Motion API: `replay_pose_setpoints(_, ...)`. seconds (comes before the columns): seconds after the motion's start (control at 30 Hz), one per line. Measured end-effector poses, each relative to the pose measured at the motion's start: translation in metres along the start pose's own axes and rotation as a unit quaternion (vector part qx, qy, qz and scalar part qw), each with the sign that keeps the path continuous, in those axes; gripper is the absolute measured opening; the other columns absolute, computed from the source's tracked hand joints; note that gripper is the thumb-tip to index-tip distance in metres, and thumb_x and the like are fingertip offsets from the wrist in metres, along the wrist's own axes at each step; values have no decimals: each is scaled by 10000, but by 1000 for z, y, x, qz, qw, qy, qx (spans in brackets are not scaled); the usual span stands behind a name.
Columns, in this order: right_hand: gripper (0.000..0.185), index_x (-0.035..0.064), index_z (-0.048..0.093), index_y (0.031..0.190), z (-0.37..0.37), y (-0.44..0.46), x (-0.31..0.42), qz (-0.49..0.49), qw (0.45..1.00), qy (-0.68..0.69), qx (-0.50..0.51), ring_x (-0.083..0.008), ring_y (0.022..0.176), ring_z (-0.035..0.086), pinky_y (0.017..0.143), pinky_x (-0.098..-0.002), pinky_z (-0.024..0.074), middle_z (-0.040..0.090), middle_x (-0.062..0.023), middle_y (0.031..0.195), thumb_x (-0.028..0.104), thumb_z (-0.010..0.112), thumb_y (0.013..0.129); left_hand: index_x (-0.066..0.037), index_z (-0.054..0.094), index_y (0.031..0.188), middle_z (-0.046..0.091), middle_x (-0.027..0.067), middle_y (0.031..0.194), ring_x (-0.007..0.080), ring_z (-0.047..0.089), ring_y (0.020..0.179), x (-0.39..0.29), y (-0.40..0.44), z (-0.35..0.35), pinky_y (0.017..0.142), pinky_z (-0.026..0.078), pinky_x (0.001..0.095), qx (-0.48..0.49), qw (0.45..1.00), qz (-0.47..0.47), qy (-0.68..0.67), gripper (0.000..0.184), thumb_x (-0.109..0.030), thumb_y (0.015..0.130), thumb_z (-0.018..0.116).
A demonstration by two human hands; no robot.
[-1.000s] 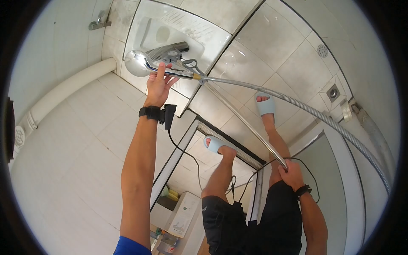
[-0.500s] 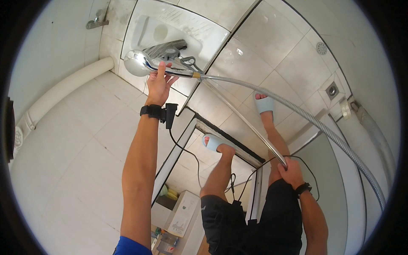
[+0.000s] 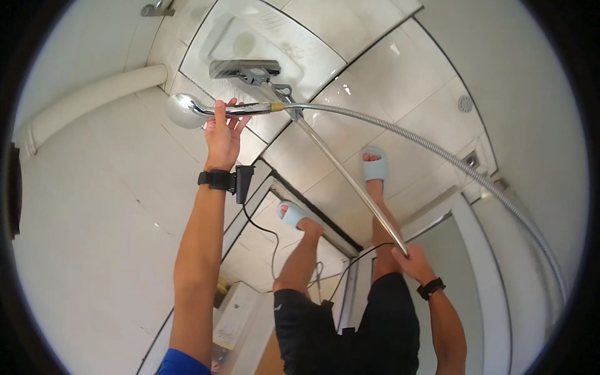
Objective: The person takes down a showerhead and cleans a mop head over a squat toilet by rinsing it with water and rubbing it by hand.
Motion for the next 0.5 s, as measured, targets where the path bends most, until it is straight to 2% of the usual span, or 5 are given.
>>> replay_pose_setpoints(0.1, 440, 26, 454, 615, -2, 0, -8, 33, 996, 60, 56, -78, 555, 346, 473, -313, 308, 358, 1, 543, 319, 669, 865, -32, 499, 1038, 598, 108, 1096, 201, 607, 953, -8, 2, -4, 823, 578, 422, -4, 1000, 15, -15, 269, -261, 940, 599)
replay_pose_setpoints(0.2, 452, 28, 455, 594, -15, 4, 5, 31, 998, 15, 48, -90, 525, 337, 453, -326, 304, 352, 1, 521, 321, 673, 860, -39, 514, 1013, 608, 96, 1073, 189, 608, 934, -15, 11, -2, 803, 575, 408, -14, 1000, 17, -18, 243, -251, 937, 604)
replay_pose_setpoints(0.27, 466, 25, 452, 580, -9, 5, -6, 36, 999, -10, 39, -92, 509, 334, 438, -336, 300, 352, 2, 499, 327, 667, 863, -63, 530, 984, 618, 93, 1077, 200, 616, 935, -14, 12, -1, 855, 564, 414, -18, 1000, 0, -9, 239, -287, 939, 600)
replay_pose_setpoints(0.33, 476, 24, 452, 570, -1, 5, -27, 103, 994, 25, 19, -89, 508, 341, 439, -348, 306, 361, -2, 488, 332, 655, 871, -65, 527, 983, 619, 93, 1067, 195, 614, 917, -14, 16, -4, 851, 560, 400, -14, 999, 7, -29, 246, -291, 933, 610)
replay_pose_setpoints(0.5, 465, 28, 442, 583, 5, 2, -15, 56, 998, -26, 6, -82, 525, 330, 448, -341, 297, 353, 9, 506, 321, 626, 893, -52, 502, 1014, 607, 105, 1095, 209, 607, 923, -20, 23, 2, 855, 549, 408, 3, 999, -18, -26, 278, -296, 933, 610)
Point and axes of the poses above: each hand's wrist, its own y-axis towards the middle knuckle, its own z-axis out of the palm, x = y × z, the point moved 5 cm from there along y, towards the middle knuckle
